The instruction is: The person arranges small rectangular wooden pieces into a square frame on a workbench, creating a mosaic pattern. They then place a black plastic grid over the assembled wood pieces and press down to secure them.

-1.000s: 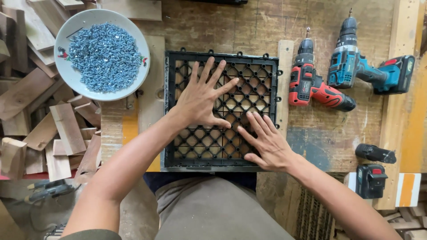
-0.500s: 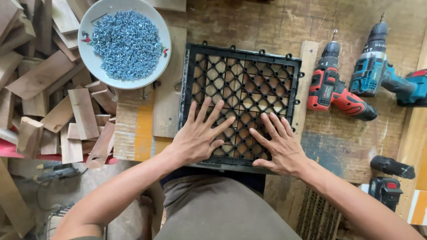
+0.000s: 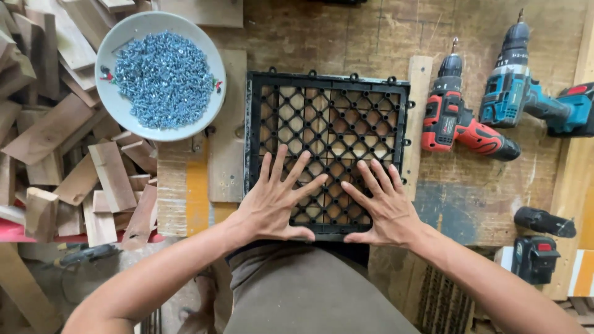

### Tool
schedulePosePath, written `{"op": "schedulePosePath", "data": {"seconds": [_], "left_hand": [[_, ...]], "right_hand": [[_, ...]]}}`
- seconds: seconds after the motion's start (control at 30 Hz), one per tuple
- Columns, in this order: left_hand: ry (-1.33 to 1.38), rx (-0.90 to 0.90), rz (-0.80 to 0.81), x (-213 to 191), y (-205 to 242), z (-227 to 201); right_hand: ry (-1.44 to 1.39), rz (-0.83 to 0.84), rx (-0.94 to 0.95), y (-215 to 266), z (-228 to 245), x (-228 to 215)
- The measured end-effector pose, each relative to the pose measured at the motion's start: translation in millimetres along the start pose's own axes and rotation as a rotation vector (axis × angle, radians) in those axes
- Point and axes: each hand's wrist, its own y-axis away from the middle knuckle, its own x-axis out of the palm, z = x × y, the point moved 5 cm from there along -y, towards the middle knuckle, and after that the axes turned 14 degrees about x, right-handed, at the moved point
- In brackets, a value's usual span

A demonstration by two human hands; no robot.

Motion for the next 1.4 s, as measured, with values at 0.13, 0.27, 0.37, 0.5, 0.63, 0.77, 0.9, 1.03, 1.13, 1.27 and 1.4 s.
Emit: {"op": "schedulePosePath", "data": {"seconds": [0.13, 0.27, 0.37, 0.5, 0.63, 0.77, 0.9, 1.03, 1.13, 1.27, 1.4], "left_hand": [[0.029, -0.028, -0.073, 3.7, 3.1, 4.0], [0.047, -0.184, -0.253, 4.2, 16.5, 4.7], [0.023, -0.245, -0.311, 7.5, 19.5, 12.4], [0.069, -0.242, -0.215, 11.7, 14.4, 9.9], [0.011, -0.249, -0.254, 9.1, 19.1, 3.1], [0.053, -0.215, -0.311, 6.9, 11.8, 9.6], [0.417, -0.156, -0.615, 25.0, 26.2, 28.9], [0.425, -0.147, -0.695, 26.8, 28.3, 27.6], [0.202, -0.119, -0.531, 21.2, 21.9, 19.9], [0.134, -0.12, -0.424, 32.6, 19.1, 17.7], [0.193, -0.094, -0.504, 43.2, 16.8, 26.7]], "right_hand": [[-0.016, -0.02, 0.032, -5.9, 18.4, 4.1], [-0.061, 0.005, -0.076, -16.7, 49.3, 13.7], [-0.048, 0.019, -0.133, -37.0, 70.7, 16.5], [0.033, 0.019, -0.032, -42.5, 79.2, 17.7], [0.072, 0.0, -0.03, -34.4, 83.4, 19.7], [0.05, -0.015, -0.026, -38.0, 77.9, 20.2], [-0.024, -0.115, -0.116, -36.1, 84.0, 15.6], [-0.13, -0.22, -0.293, -25.4, 87.9, 18.4], [-0.171, -0.197, -0.371, -28.4, 93.5, 17.5], [-0.088, -0.189, -0.377, -22.3, 94.9, 25.5], [-0.101, -0.143, -0.337, -15.4, 96.5, 30.2]]}}
